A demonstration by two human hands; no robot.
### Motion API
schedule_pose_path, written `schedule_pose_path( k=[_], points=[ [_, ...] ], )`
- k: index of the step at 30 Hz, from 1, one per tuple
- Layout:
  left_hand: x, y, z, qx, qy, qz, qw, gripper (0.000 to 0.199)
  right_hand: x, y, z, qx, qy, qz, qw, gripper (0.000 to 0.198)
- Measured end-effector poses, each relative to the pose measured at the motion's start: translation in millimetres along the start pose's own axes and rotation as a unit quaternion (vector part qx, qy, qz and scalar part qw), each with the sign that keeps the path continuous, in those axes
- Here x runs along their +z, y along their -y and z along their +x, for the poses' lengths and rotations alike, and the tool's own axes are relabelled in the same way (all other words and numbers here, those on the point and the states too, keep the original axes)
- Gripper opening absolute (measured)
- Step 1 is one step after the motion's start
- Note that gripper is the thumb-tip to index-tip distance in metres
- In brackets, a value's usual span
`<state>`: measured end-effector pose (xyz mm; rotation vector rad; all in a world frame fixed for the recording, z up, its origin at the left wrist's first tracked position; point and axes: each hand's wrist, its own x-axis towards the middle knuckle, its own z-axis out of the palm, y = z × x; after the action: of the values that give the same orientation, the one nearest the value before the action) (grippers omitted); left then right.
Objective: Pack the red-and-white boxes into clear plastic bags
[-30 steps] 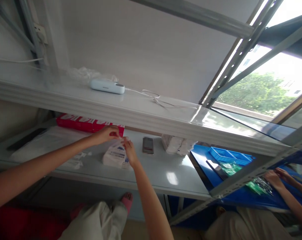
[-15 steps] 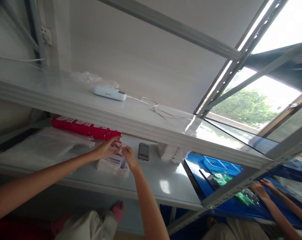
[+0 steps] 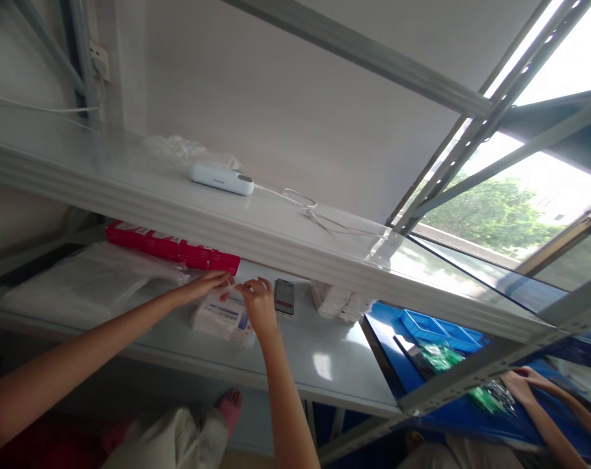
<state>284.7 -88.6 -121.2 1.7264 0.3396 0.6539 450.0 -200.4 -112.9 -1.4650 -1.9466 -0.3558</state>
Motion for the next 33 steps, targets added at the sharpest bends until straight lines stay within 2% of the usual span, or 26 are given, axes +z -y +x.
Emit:
schedule_pose_path(
  k=[3,5,7,10,12,14,16,19,21,25,28,30,31,33],
  points=[
    [-2.1,3.5,6.7,-0.025,0.042,-0.003,0.999,0.038,5.2,2.6,-4.0,0.012,-0.013,-0.045,0.999,0.034],
    [-0.3,4.3,11.3,-0.016,0.063,0.034,0.997,0.03,7.4,4.7,-5.1,0.025,-0.02,-0.044,0.999,0.032],
    [2.9,4.2,14.0,0.014,0.025,0.098,0.995,0.016,9.8,6.7,-4.9,0.044,-0.032,-0.018,0.998,0.03],
    [4.3,5.5,13.4,0.076,-0.097,0.21,0.97,0.015,17.2,9.6,-6.6,0.112,-0.095,0.086,0.985,0.026],
    [0.4,9.3,11.0,0.106,-0.133,0.267,0.949,0.021,23.9,12.8,-14.2,0.178,-0.164,0.19,0.951,0.023],
    [-7.0,16.4,8.4,0.107,-0.133,0.306,0.937,0.024,30.0,18.5,-30.3,0.233,-0.209,0.258,0.914,0.023],
    [-15.8,25.9,5.6,0.087,-0.118,0.341,0.929,0.025,35.0,27.0,-53.6,0.273,-0.203,0.254,0.906,0.023],
    [-26.4,40.8,1.5,0.053,-0.078,0.384,0.919,0.025,43.1,42.2,-89.5,0.315,-0.156,0.206,0.913,0.021],
    [-29.6,48.7,-0.3,0.042,-0.062,0.396,0.915,0.026,48.4,51.4,-103.7,0.321,-0.154,0.184,0.916,0.021],
    [-29.0,53.1,-0.8,0.038,-0.068,0.385,0.92,0.027,47.3,63.9,-102.9,0.29,-0.15,0.144,0.934,0.017],
    [-24.5,44.1,-4.4,0.027,-0.068,0.359,0.931,0.028,32.5,62.9,-94.5,0.262,-0.095,0.212,0.937,0.013],
    [-16.0,34.0,-14.0,0.051,-0.13,0.355,0.925,0.032,19.7,52.0,-92.3,0.254,-0.069,0.321,0.91,0.016],
    [-9.0,28.9,-21.9,0.069,-0.19,0.356,0.912,0.034,13.9,43.1,-92.3,0.256,-0.071,0.383,0.885,0.021],
    [10.9,21.8,-43.6,0.096,-0.337,0.352,0.868,0.034,6.2,20.6,-92.7,0.276,-0.111,0.486,0.822,0.031]
  ],
)
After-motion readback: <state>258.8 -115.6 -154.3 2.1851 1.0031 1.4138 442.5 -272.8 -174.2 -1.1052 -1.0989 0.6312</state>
